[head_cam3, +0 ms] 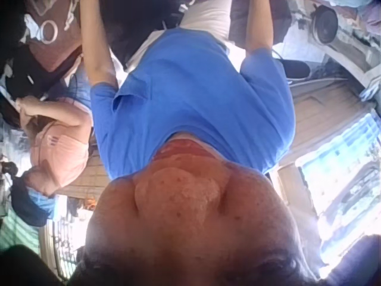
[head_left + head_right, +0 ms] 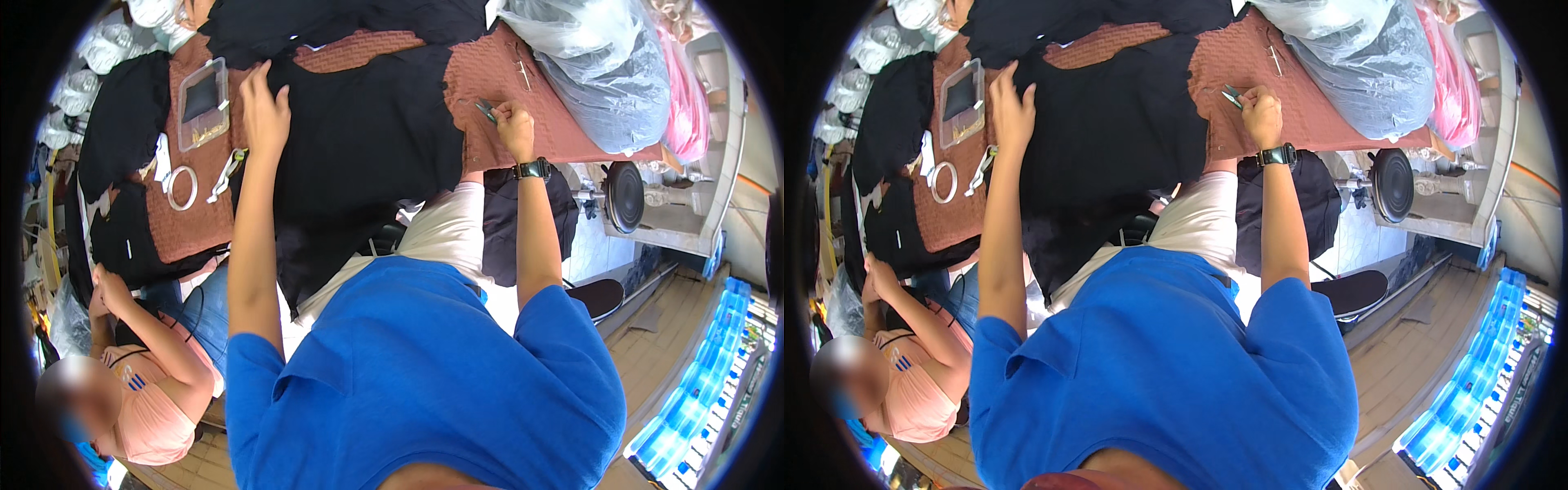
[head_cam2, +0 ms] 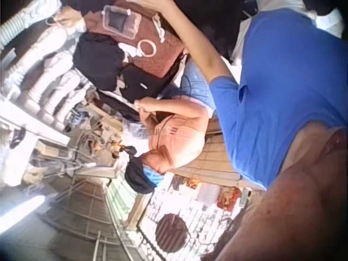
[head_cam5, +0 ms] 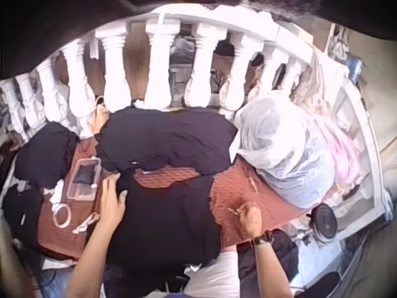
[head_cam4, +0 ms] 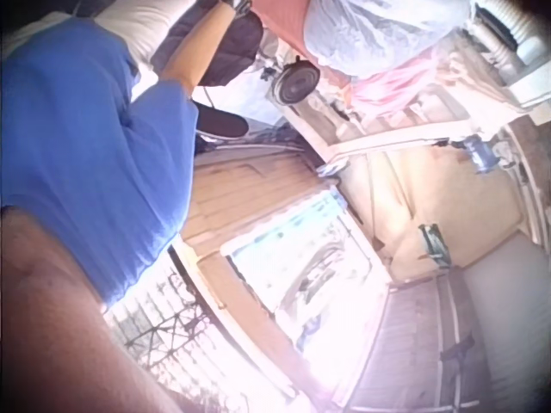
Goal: The person positions a black fabric piece on a table, places a paper template over it to mark a location, and then threads a needle to sew a small white label onto the fabric.
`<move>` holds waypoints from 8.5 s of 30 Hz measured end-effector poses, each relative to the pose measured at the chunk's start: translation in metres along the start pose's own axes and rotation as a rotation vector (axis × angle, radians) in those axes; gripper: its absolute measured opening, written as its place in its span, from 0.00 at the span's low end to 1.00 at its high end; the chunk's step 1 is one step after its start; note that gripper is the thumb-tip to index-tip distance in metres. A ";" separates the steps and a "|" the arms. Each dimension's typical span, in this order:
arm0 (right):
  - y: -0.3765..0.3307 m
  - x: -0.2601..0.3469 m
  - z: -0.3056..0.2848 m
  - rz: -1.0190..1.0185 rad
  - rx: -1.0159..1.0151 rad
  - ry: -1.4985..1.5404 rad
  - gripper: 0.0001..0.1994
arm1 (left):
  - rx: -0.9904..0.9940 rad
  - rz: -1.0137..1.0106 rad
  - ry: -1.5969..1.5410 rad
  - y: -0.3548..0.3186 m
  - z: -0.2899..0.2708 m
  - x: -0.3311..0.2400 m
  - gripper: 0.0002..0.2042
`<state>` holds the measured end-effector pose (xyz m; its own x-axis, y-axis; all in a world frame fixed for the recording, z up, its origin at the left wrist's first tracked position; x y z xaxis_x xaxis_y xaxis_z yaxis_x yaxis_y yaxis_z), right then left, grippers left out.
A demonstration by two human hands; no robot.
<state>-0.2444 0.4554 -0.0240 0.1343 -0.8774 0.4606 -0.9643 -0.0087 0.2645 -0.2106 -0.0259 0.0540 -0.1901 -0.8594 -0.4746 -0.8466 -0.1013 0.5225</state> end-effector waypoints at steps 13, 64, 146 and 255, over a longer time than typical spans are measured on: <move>-0.175 0.055 0.044 0.373 0.549 0.181 0.21 | -0.107 -0.969 -0.446 -0.299 -0.086 0.079 0.32; 0.086 0.162 0.080 -0.493 0.114 0.276 0.01 | 0.158 -0.546 0.013 0.003 0.029 0.073 0.09; 0.042 0.164 0.099 -0.463 0.206 -0.040 0.48 | 0.390 0.321 -0.326 -0.005 0.109 -0.107 0.21; 0.093 0.166 0.086 -0.450 -0.024 0.281 0.06 | 0.376 -0.329 -0.647 -0.074 0.113 -0.082 0.23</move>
<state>-0.3315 0.2678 0.0038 0.5928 -0.6270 0.5055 -0.7922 -0.3410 0.5061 -0.1886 0.1090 -0.0260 -0.0552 -0.3443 -0.9372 -0.9974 -0.0243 0.0677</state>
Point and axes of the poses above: each hand's wrist, its own y-axis towards the middle knuckle, its own z-axis out of the palm, x = y × z, the point moved 9 cm from there along y, towards the middle knuckle, and after that the axes turned 7 degrees about x, right-handed, at the moved point
